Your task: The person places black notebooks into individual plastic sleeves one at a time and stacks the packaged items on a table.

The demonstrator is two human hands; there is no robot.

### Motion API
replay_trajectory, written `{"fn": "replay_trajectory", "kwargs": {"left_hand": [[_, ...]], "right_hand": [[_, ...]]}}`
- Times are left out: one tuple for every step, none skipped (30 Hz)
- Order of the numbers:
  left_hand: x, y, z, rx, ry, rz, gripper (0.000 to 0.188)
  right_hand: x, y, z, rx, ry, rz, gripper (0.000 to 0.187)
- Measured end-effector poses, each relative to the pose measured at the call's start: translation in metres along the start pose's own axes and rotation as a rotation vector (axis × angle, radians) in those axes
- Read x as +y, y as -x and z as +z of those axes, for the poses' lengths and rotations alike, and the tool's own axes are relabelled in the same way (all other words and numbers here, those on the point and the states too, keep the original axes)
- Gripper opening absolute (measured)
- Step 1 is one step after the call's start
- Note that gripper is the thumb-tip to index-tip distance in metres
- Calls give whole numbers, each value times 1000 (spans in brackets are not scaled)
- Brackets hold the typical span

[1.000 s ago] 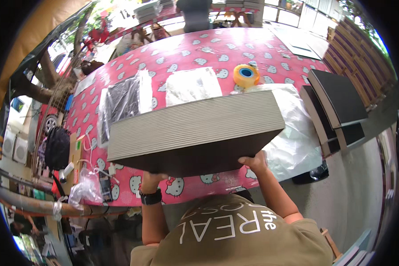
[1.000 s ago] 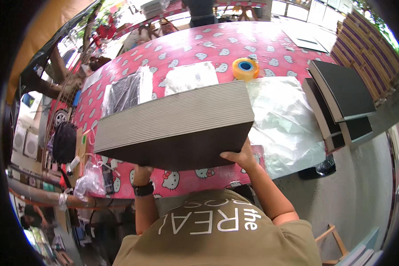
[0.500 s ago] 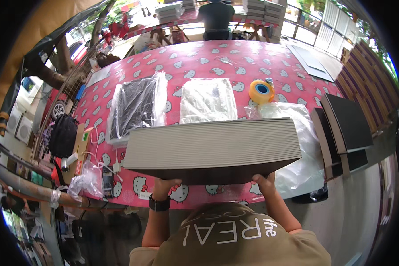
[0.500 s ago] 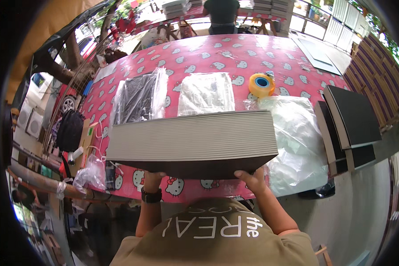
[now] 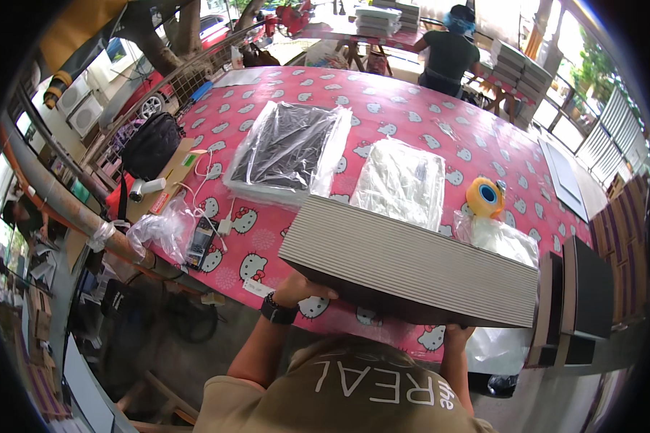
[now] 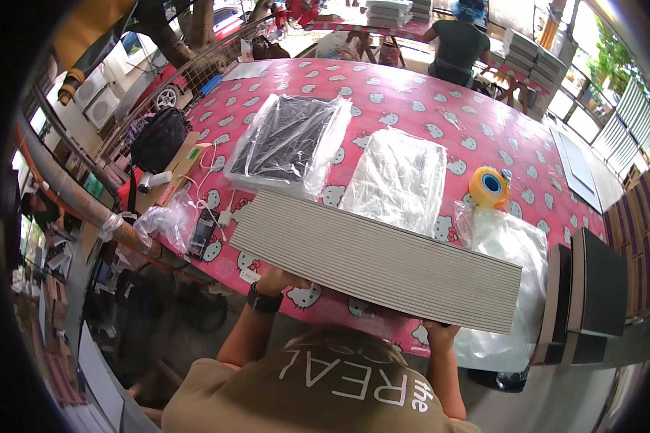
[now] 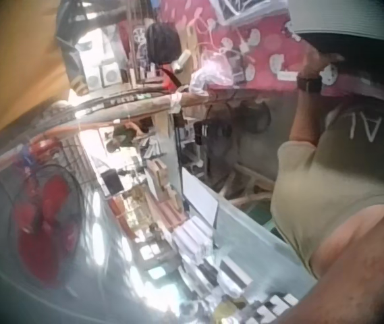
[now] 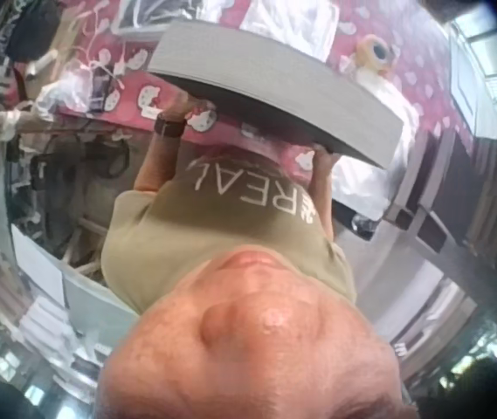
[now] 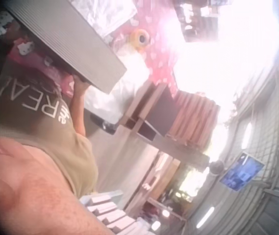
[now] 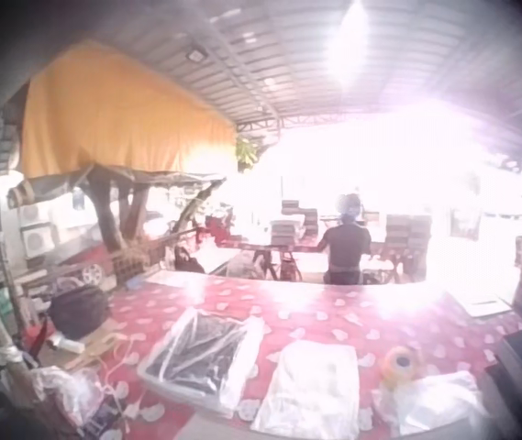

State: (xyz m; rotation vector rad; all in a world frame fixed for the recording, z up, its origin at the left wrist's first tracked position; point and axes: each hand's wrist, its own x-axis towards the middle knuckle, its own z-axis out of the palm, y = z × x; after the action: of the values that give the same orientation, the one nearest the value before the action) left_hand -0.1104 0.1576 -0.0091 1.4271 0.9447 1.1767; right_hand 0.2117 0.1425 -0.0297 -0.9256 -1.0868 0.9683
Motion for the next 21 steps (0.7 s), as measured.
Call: {"fn": "replay_trajectory", "kwargs": {"left_hand": [[1, -2, 2, 23, 42, 6, 57], [8, -1, 8, 93, 135, -83, 57], [9, 0, 11, 128, 191, -125, 57], [9, 1, 13, 166, 249, -164, 57], [8, 0, 12, 177, 267, -148, 57], [7, -1, 11, 188, 285, -132, 57], [9, -2, 8, 101, 142, -92, 56], [14, -8, 2, 11, -3, -46, 55], [17, -10, -2, -77, -148, 0, 54], [8, -8, -7, -121, -244, -45, 53], [-10, -9, -15, -178, -347, -86, 51], [-18, -10, -18, -200, -425, -154, 44], [-25, -9, -19, -225, -502, -224, 37], [-34, -11, -21, -266, -582, -290, 30], [-27, -13, -18, -287, -625, -479, 24], [-44, -9, -21, -278, -649, -376, 18], [-72, -7, -27, -328, -707, -285, 22], [-104, -6, -35, -373, -764, -189, 26], [-106, -15, -32, -426, -811, -47, 32], [-103, -17, -33, -446, -865, 91, 38], [-76, -20, -26, -467, -900, 279, 46]], "right_hand": [[-2, -2, 5, 10, -85, -39, 74], [-3, -2, 5, 22, -115, -63, 72], [-4, -3, 7, 31, -147, -88, 71], [5, -5, 3, 41, -126, -106, 73], [7, -8, 3, 41, -108, -128, 76], [7, -8, 1, 24, -57, -88, 79], [5, -6, -2, 14, -5, -48, 83], [3, -8, -6, -4, 95, -73, 84], [1, -10, -9, -21, 196, -99, 87], [0, -8, -9, 10, 270, -66, 92], [1, -6, -8, 17, 261, -82, 94], [5, -4, -7, 27, 249, -97, 95], [8, -3, -6, 39, 238, -112, 97], [10, -4, -4, 62, 226, -129, 99], [7, -5, 1, 53, 216, -87, 99], [-1, -6, 6, 45, 207, -47, 99], [1, -7, 6, 61, 171, -66, 97], [4, -9, 7, 72, 136, -85, 96], [7, -10, 4, 101, 110, -105, 95], [13, -12, 3, 89, 22, -131, 92], [15, -14, 0, 94, -59, -165, 89]]}}
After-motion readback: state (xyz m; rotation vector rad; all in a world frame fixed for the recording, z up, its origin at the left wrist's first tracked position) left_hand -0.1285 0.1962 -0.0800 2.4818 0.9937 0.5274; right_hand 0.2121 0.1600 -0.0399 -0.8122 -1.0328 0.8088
